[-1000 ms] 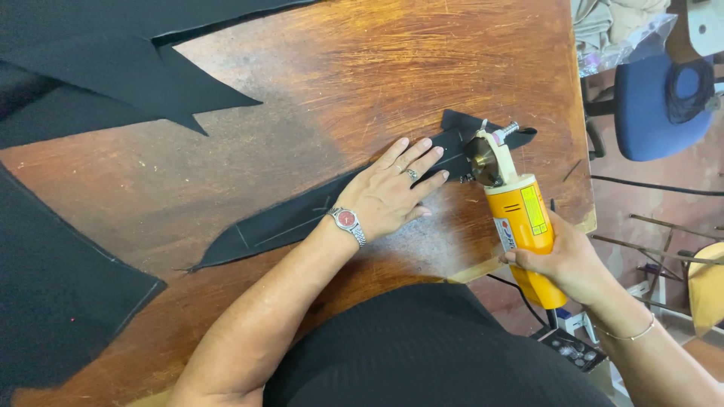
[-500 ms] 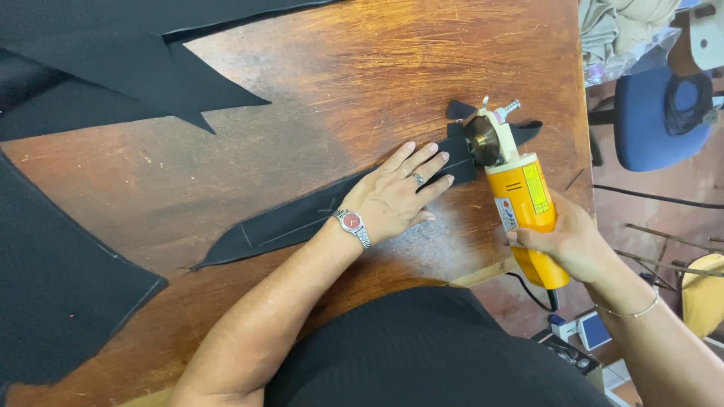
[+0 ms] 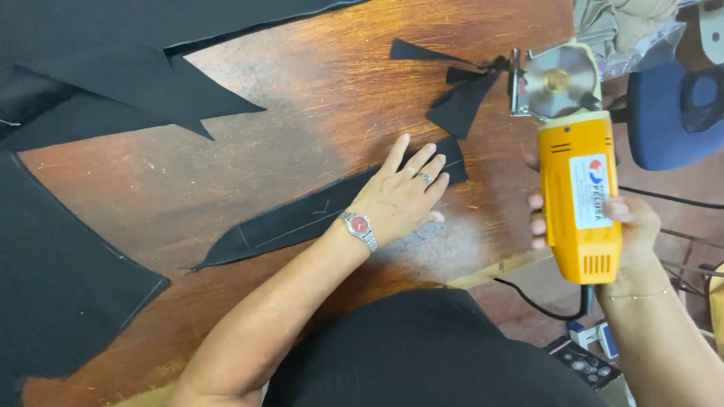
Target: Cutting out garment patterns from black fabric using an electric rotary cutter and scissors on a wooden table.
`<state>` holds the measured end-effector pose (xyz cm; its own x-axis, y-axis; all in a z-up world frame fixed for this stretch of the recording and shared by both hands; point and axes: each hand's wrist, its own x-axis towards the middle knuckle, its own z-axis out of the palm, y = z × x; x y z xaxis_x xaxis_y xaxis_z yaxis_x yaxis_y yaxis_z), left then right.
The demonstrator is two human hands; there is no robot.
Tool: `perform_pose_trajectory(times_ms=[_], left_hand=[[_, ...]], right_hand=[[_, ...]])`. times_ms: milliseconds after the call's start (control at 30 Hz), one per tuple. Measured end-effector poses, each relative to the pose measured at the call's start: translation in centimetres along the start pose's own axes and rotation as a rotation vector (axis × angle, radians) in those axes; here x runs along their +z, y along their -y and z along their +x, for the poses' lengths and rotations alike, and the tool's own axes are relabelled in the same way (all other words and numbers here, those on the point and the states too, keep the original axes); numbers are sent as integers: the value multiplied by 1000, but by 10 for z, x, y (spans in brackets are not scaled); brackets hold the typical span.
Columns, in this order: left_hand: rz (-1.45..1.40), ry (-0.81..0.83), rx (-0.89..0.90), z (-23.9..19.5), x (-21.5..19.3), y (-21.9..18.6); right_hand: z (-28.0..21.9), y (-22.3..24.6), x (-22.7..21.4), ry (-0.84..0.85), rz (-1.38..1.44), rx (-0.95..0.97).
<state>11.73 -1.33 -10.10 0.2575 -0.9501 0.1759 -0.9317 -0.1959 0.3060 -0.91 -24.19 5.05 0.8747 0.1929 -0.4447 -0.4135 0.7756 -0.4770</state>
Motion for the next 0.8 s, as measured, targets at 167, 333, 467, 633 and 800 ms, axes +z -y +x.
perform_pose_trajectory(times_ms=[167, 333, 467, 633, 800], left_hand=[[79, -147, -58, 58, 12, -1], [36, 68, -228, 127, 13, 61], [-72, -74, -352, 115, 1, 129], [-138, -446, -352, 46, -25, 150], [-216, -504, -228, 12, -56, 85]], right_hand=[[-43, -15, -3, 27, -25, -27], [-60, -39, -14, 2, -82, -17], [-93, -44, -39, -37, -115, 12], [-107, -55, -53, -73, 0, 62], [-109, -58, -39, -45, -7, 89]])
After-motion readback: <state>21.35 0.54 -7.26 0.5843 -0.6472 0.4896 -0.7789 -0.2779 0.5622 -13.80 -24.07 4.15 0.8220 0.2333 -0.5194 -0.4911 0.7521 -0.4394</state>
